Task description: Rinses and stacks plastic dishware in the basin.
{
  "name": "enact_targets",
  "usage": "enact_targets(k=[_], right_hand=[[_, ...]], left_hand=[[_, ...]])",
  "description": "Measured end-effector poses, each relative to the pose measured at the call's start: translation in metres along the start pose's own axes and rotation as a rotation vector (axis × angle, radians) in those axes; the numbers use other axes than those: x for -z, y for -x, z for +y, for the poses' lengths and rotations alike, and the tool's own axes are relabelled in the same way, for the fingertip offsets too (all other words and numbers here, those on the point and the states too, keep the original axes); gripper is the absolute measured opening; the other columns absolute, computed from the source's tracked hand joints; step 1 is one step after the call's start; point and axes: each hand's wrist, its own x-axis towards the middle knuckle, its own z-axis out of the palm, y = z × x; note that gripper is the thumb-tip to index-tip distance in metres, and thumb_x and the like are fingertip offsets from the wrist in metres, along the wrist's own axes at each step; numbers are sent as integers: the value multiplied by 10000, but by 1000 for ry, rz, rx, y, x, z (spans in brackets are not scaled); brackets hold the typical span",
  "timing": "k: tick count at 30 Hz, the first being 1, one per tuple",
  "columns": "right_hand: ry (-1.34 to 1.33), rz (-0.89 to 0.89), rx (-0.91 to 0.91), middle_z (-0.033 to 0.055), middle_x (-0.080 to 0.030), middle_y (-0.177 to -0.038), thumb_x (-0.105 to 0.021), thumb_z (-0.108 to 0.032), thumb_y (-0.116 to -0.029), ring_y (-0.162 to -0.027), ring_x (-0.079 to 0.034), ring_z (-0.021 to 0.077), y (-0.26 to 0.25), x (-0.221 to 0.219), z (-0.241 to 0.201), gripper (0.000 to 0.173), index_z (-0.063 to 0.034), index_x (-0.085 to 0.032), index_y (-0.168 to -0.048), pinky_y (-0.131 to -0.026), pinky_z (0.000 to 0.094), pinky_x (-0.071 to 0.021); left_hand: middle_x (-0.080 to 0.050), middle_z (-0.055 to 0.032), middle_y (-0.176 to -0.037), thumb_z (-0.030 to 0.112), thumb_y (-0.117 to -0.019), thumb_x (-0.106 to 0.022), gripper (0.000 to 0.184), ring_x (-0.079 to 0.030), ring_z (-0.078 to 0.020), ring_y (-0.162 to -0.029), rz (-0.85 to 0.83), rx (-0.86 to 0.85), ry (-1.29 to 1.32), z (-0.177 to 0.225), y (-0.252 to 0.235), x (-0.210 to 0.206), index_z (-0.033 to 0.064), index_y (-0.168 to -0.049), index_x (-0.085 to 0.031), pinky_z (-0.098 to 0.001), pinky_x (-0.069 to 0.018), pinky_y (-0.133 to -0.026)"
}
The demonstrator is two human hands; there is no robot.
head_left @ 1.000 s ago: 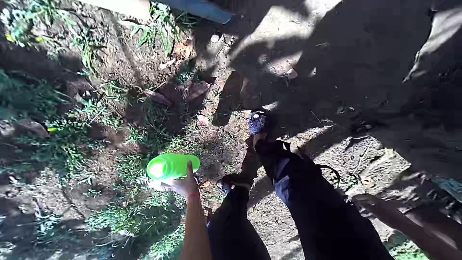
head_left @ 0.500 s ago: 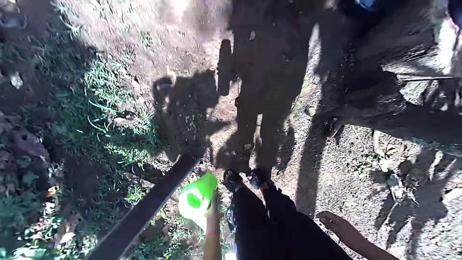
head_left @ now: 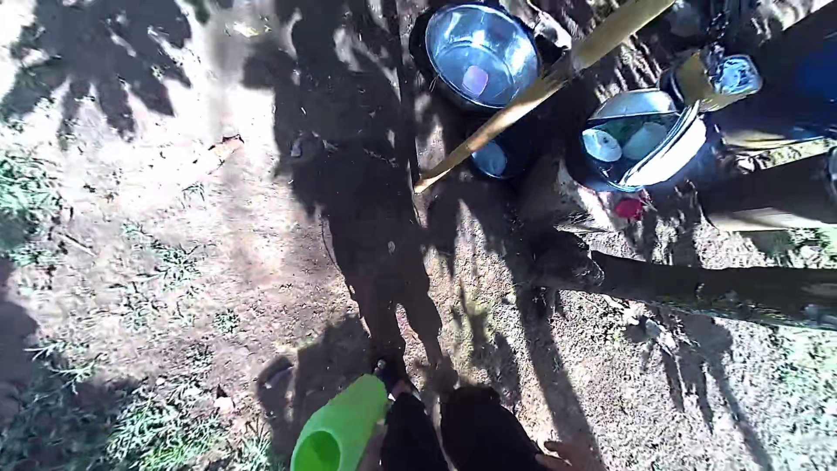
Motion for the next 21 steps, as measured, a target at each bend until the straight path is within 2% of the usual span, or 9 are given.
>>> enact_targets(k=[2,3,6,10,12,15,18,20,21], right_hand=[[-7,30,43,309,-628,-1302,-658,-294,-970,-1140,-616,546,-25,22,-39,370,-60,-720,-1249,-921,718,-481],[-12,47,70,304,-641,-1287,-656,-291,-974,-1130,-632,532,-43,31,-53,349,-66,-731,-1229,-920,696,-495],[-54,-53,-14,320,-599,-1347,-664,-225,-977,-1228,-575,544,-114,64,-91,331,-17,-727,-1227,-1005,698,-454],[-1,-8,16,271,-636,-1314,-682,-210,-938,-1165,-622,513,-229,100,-121,340,-21,-730,-1217,-929,688,-507],[59,-21,58,241,-668,-1264,-649,-256,-948,-1126,-658,465,-272,123,-129,356,-42,-727,-1221,-899,637,-541],[60,-274,-57,291,-641,-1286,-637,-199,-990,-1187,-611,511,-325,180,-152,356,5,-687,-1278,-969,674,-491],[64,-420,-187,335,-620,-1295,-633,-180,-1003,-1211,-590,536,-371,217,-169,378,22,-655,-1321,-1014,677,-456],[60,-326,-121,324,-679,-1167,-685,-162,-955,-1097,-647,545,-402,224,-171,307,18,-723,-1201,-904,698,-509],[33,-364,-156,328,-668,-1193,-668,-132,-971,-1141,-614,561,-422,231,-182,271,25,-728,-1183,-939,719,-474]], left_hand=[[-594,-374,-1275,134,-746,-878,877,-630,-291,-1211,-46,-22,-41,40,-40,-5,-281,-1342,-386,-390,-511,-1055],[-591,-368,-1275,150,-741,-878,899,-628,-265,-1207,-55,-38,-33,55,-60,-11,-282,-1345,-372,-366,-514,-1046],[-552,-359,-1348,179,-724,-908,1006,-589,-256,-1272,-53,-38,24,92,-123,-41,-258,-1406,-310,-362,-484,-1089],[-565,-352,-1334,111,-705,-893,963,-596,-234,-1258,75,-61,72,154,-212,-89,-264,-1392,-332,-339,-485,-1077],[-520,-352,-1373,77,-739,-851,965,-556,-214,-1291,130,-40,116,191,-255,-101,-256,-1426,-260,-317,-457,-1098],[-470,-386,-1407,70,-803,-794,930,-518,-216,-1331,198,-37,97,242,-312,-104,-276,-1432,-203,-308,-429,-1111],[-477,-352,-1403,57,-837,-766,899,-539,-112,-1301,191,-39,98,287,-372,-104,-280,-1429,-180,-224,-444,-1074],[-403,-352,-1475,50,-865,-728,882,-474,-167,-1362,129,49,90,320,-419,-116,-237,-1475,-160,-258,-394,-1126],[-420,-355,-1466,64,-871,-726,856,-480,-202,-1359,92,62,73,331,-445,-127,-223,-1475,-191,-298,-403,-1128]])
